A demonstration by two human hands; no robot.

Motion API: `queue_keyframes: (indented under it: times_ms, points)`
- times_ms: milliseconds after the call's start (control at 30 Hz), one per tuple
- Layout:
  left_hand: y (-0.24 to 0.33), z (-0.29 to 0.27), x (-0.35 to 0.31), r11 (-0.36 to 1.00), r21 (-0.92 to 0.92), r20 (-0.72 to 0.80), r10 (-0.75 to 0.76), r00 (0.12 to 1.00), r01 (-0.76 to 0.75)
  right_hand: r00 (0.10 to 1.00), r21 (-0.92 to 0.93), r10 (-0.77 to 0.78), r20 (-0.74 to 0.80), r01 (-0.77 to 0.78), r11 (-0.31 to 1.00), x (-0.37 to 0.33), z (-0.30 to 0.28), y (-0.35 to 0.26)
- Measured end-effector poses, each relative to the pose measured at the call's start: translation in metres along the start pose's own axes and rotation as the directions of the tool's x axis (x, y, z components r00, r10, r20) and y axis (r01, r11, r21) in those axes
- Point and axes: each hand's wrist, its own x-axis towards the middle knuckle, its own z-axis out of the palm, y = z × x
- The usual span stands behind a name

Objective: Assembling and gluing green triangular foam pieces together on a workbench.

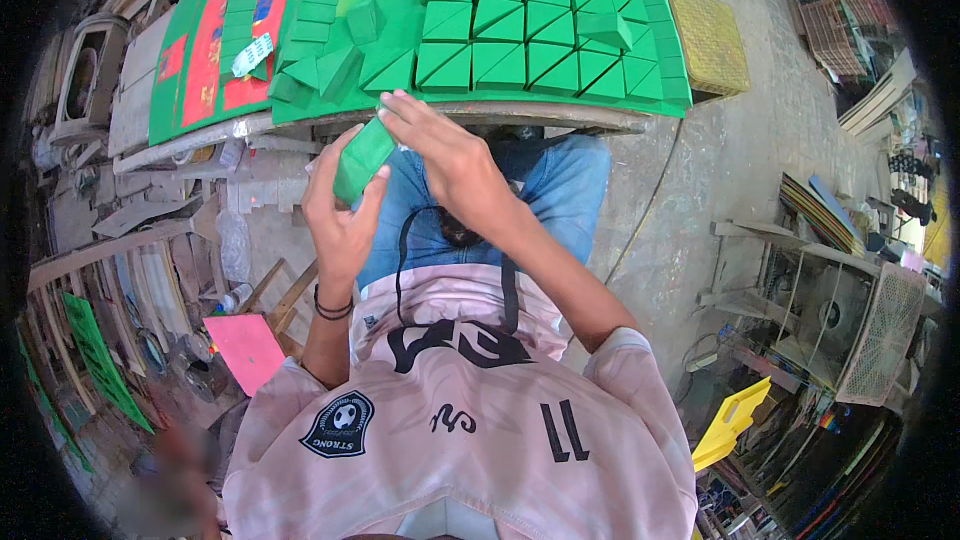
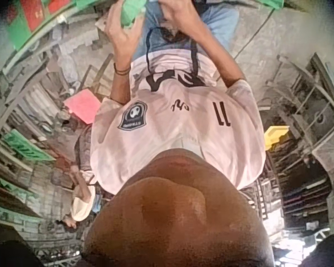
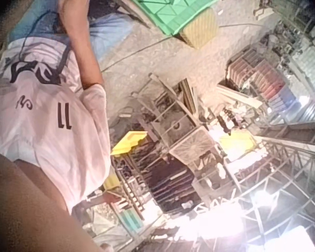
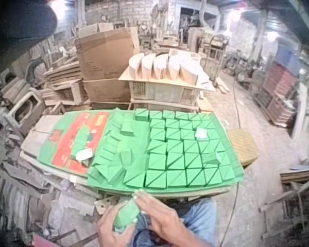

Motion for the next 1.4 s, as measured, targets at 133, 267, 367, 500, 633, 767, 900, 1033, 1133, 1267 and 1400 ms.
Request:
queue_keyframes:
  times_ms: [133, 267, 367, 500, 633, 767, 900, 1033, 1133, 1267, 1400]
  points:
    - [0.006, -0.003, 0.001, 0.997, -0.066, -0.021, -0.036, 0.999, 0.034, 0.966, -0.024, -0.256, 0.039, 0.257, 0.966, 0.001, -0.003, 0.005]
    - [0.018, -0.017, 0.005, 0.981, -0.145, 0.024, -0.127, 0.992, 0.129, 0.999, -0.068, 0.008, -0.031, -0.011, 0.998, 0.011, -0.022, -0.002]
    - [0.027, -0.035, 0.009, 0.955, -0.133, 0.208, -0.235, 0.949, 0.266, 0.978, -0.063, -0.197, 0.066, 0.201, 0.978, 0.009, -0.042, -0.021]
    - [0.028, -0.047, 0.019, 0.924, -0.228, 0.331, -0.223, 0.917, 0.307, 0.933, 0.081, -0.306, 0.187, 0.296, 0.952, 0.008, -0.046, -0.036]
    - [0.026, -0.054, 0.021, 0.919, -0.190, 0.481, -0.219, 0.849, 0.344, 0.972, 0.006, -0.144, 0.187, 0.146, 0.989, 0.012, -0.043, -0.033]
    - [0.021, -0.054, 0.021, 0.910, -0.211, 0.555, -0.188, 0.810, 0.356, 0.909, 0.100, -0.365, 0.202, 0.352, 0.931, 0.007, -0.041, -0.034]
    - [0.020, -0.049, 0.023, 0.918, -0.219, 0.602, -0.140, 0.786, 0.332, 0.972, 0.035, -0.135, 0.194, 0.131, 0.991, 0.009, -0.045, -0.032]
    - [0.023, -0.052, 0.025, 0.969, -0.098, 0.587, -0.128, 0.799, 0.227, 0.911, 0.122, -0.292, 0.293, 0.267, 0.956, 0.010, -0.052, -0.034]
    - [0.022, -0.053, 0.027, 0.972, -0.069, 0.618, -0.136, 0.774, 0.225, 0.958, -0.019, -0.187, 0.216, 0.196, 0.980, 0.013, -0.054, -0.033]
    - [0.018, -0.053, 0.024, 0.971, -0.141, 0.585, -0.076, 0.807, 0.194, 0.861, 0.084, -0.330, 0.388, 0.324, 0.942, 0.010, -0.054, -0.033]
    - [0.011, -0.051, 0.022, 0.933, -0.212, 0.628, -0.099, 0.772, 0.292, 0.951, 0.066, -0.232, 0.204, 0.223, 0.973, 0.008, -0.053, -0.031]
